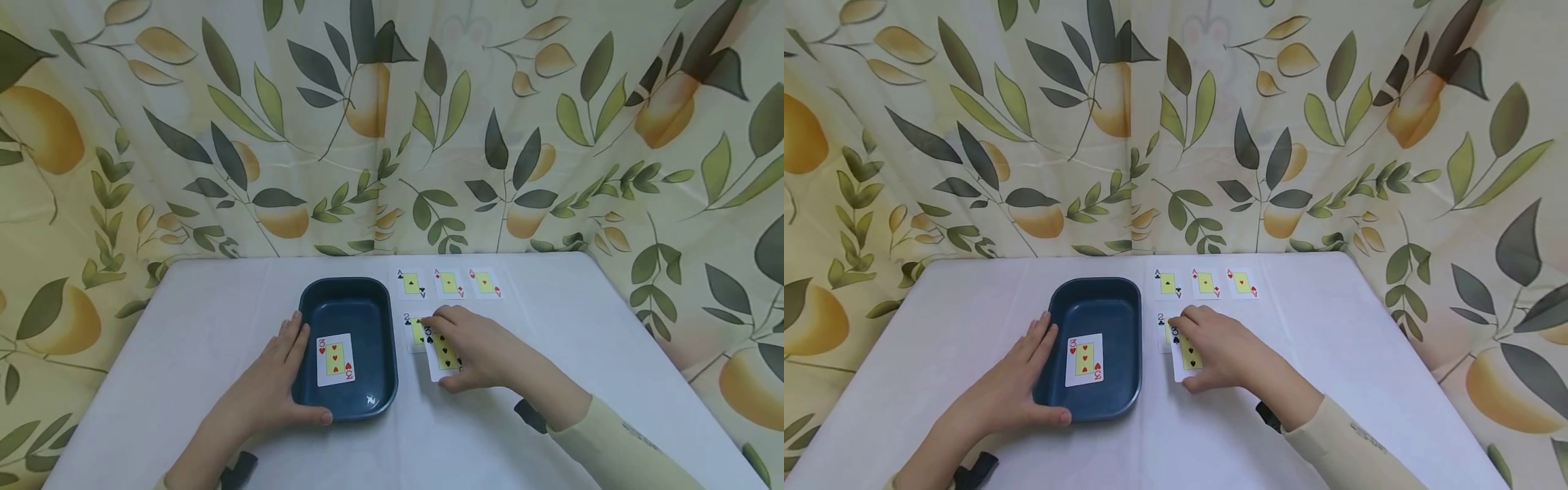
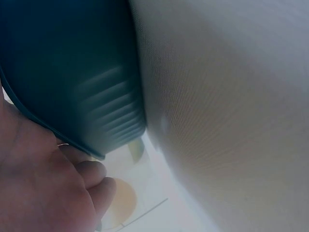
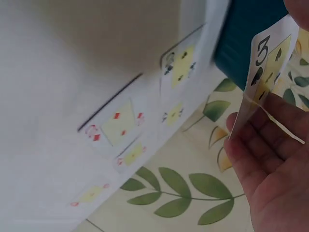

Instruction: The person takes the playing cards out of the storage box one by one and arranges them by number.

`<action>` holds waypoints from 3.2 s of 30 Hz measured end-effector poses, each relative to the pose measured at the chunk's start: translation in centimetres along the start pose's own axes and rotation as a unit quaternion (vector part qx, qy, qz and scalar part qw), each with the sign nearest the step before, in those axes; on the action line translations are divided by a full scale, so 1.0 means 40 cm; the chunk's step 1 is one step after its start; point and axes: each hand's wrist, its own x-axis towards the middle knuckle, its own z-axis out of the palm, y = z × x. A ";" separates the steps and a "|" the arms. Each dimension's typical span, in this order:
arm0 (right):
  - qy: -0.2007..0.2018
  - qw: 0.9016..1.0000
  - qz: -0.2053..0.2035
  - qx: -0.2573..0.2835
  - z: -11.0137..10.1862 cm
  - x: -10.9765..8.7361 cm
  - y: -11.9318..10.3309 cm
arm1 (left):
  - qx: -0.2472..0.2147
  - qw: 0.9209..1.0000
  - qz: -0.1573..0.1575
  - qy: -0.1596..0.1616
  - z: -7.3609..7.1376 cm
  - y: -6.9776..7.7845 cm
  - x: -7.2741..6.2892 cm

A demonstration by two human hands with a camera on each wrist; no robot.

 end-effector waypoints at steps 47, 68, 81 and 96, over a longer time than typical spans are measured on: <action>-0.074 0.996 -0.006 0.044 0.152 -0.017 -0.031 | -0.003 1.000 0.001 -0.005 0.007 -0.008 -0.006; -0.019 0.998 -0.014 0.055 0.102 0.004 -0.030 | -0.002 1.000 0.003 0.007 0.004 -0.009 -0.002; 0.007 0.992 -0.107 0.066 0.033 0.144 -0.154 | 0.004 1.000 0.014 -0.006 0.003 -0.020 0.009; -0.083 0.989 -0.118 -0.004 0.115 0.280 -0.249 | 0.009 1.000 0.018 0.000 -0.004 -0.019 0.003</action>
